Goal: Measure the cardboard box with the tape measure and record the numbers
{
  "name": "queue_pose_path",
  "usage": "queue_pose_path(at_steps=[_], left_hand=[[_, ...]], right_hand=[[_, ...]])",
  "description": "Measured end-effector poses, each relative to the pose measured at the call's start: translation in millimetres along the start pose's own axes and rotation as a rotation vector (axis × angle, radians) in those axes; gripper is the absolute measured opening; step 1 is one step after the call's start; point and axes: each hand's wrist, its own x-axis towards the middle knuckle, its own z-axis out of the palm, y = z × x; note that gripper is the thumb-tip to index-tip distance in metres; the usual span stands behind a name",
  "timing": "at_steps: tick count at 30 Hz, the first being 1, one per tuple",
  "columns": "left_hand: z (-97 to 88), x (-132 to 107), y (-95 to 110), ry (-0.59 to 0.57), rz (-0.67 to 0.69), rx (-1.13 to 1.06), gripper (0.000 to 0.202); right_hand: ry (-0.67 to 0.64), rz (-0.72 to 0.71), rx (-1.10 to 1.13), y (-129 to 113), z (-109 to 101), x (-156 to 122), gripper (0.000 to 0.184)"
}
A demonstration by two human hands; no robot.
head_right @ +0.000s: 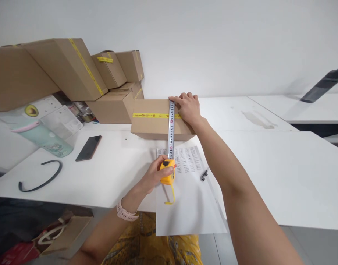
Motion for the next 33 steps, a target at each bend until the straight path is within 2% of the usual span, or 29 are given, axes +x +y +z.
queue_pose_path(at_steps=[12, 16, 19, 21, 24, 27, 30, 33], left_hand=[[1.2, -6, -2, 0.019, 0.035, 0.033, 0.046], [-7.3, -31, -8, 0.002, 0.090, 0.093, 0.046], [-18.0, -58, -15, -0.026, 0.095, 0.139, 0.051], [-25.5, -73, -21, -0.047, 0.074, 0.163, 0.052], [-35.0, -89, -33, -0.069, 0.031, 0.174, 0.052], [-39.8, -95, -41, -0.067, 0.000, 0.168, 0.053], [-39.0, -99, -40, -0.058, -0.023, 0.206, 0.054], [-33.8, -107, -31, -0.080, -0.056, 0.349, 0.055]], right_hand=[[0.011, 0.025, -0.046, -1, 1, -6, 0.051], [0.012, 0.048, -0.122, -8, 1, -8, 0.055], [-0.004, 0.062, -0.156, -19, -8, -17, 0.059], [-0.020, 0.064, -0.168, -30, -19, -32, 0.058], [-0.028, 0.044, -0.167, -47, -31, -71, 0.056], [-0.040, 0.029, -0.144, -57, -28, -116, 0.054], [-0.071, -0.002, -0.068, -58, -21, -147, 0.049], [0.010, 0.120, 0.133, -58, -33, -158, 0.048]])
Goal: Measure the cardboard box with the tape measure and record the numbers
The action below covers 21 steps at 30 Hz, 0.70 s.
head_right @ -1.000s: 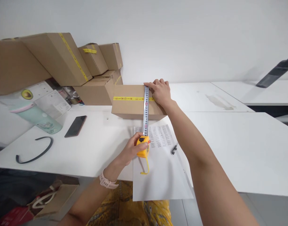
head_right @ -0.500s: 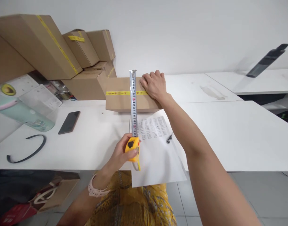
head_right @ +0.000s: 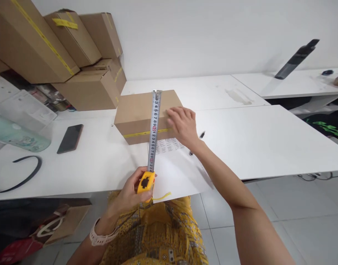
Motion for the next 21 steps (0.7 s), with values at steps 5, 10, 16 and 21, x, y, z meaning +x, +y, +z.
queue_pose_path(at_steps=[5, 10, 16, 21], left_hand=[[7.8, -18, 16, -0.097, -0.048, 0.280, 0.053], [14.5, -28, 13, -0.089, -0.099, 0.450, 0.068], [15.6, -33, -4, 0.106, -0.023, 0.289, 0.107], [5.3, -31, -9, 0.278, 0.111, 0.369, 0.101]], right_hand=[[0.050, 0.286, 0.613, -11, -60, -15, 0.060], [0.044, 0.430, 0.918, -21, -87, -53, 0.035], [-0.317, 0.380, 1.057, -65, -58, -111, 0.030], [-0.407, 0.311, 0.787, -53, -40, -116, 0.028]])
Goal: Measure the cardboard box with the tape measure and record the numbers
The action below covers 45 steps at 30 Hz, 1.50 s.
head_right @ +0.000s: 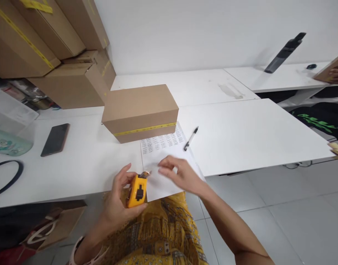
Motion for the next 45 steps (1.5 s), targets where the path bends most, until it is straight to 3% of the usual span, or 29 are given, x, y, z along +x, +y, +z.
queue_pose_path(at_steps=[3, 5, 6, 8, 12, 16, 20, 22, 24, 26, 28, 31, 34, 36, 41, 45], left_hand=[[-19.5, 12, -4, 0.183, 0.014, 0.146, 0.095], [-38.0, 23, -6, 0.274, -0.004, 0.301, 0.091], [-47.7, 29, -7, 0.300, -0.021, 0.396, 0.089], [-65.4, 41, -8, 0.320, -0.060, 0.599, 0.083], [-87.9, 62, -12, 0.212, -0.135, 0.940, 0.067], [-96.4, 74, -23, 0.127, -0.154, 1.063, 0.058], [-94.4, 79, -26, 0.161, -0.004, 1.119, 0.055], [-83.2, 80, -19, 0.228, 0.126, 1.059, 0.050], [-60.9, 82, -7, 0.227, 0.248, 0.909, 0.042], [-28.0, 86, 10, 0.082, 0.351, 0.750, 0.034], [10.6, 94, 29, -0.180, 0.410, 0.658, 0.028], [63.9, 112, 50, -0.487, 0.397, 0.650, 0.031], [95.8, 129, 60, -0.583, 0.368, 0.684, 0.056], [104.4, 136, 61, -0.588, 0.369, 0.747, 0.066], [106.3, 140, 59, -0.592, 0.496, 1.061, 0.065], [108.9, 141, 58, -0.563, 0.548, 1.123, 0.072]], right_hand=[[0.427, 0.204, -0.336, 40, -41, 25, 0.035], [0.546, 0.408, -0.621, 69, -71, 42, 0.027], [0.529, 0.482, -0.723, 81, -83, 50, 0.025], [0.411, 0.484, -0.887, 99, -99, 60, 0.028], [0.079, 0.211, -1.173, 105, -106, 65, 0.052], [-0.144, 0.073, -1.327, 99, -111, 65, 0.041], [-0.205, 0.048, -1.346, 98, -126, 59, 0.031], [-0.079, 0.047, -1.265, 97, -131, 51, 0.024], [0.204, 0.065, -1.085, 95, -128, 42, 0.015], [0.514, 0.103, -0.753, 91, -116, 36, 0.006], [0.650, 0.146, -0.320, 86, -97, 34, 0.007], [0.536, 0.208, 0.173, 83, -67, 37, 0.016], [0.451, 0.251, 0.288, 86, -51, 41, 0.031], [0.462, 0.257, 0.254, 90, -50, 43, 0.037], [0.451, 0.245, 0.165, 94, -59, 49, 0.038], [0.437, 0.250, 0.162, 96, -60, 55, 0.037]])
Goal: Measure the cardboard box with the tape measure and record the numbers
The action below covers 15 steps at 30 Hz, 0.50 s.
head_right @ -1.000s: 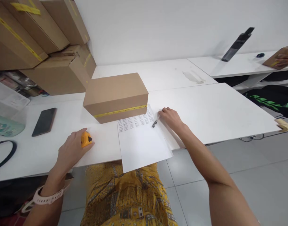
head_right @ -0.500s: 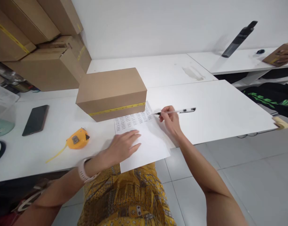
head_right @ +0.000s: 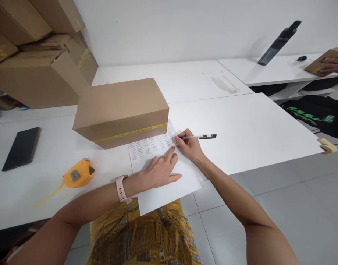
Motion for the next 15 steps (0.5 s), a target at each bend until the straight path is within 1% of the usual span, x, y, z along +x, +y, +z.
queue_pose_path(at_steps=[2, 5, 9, 15], left_hand=[[-0.1, 2.2, 0.8, -0.002, -0.005, -0.011, 0.074], [-0.3, 4.9, 1.8, -0.012, -0.013, -0.037, 0.074], [2.6, 6.8, 2.8, -0.006, -0.022, -0.051, 0.069], [8.6, 7.4, 3.3, 0.029, -0.021, -0.037, 0.068]], right_hand=[[0.018, 0.004, -0.027, 2.9, 1.9, 1.3, 0.035], [0.033, -0.044, -0.106, 7.6, 2.9, 1.7, 0.031], [0.008, -0.065, -0.171, 9.8, 1.0, 2.3, 0.026], [-0.010, -0.063, -0.190, 7.4, 0.4, 1.8, 0.024]])
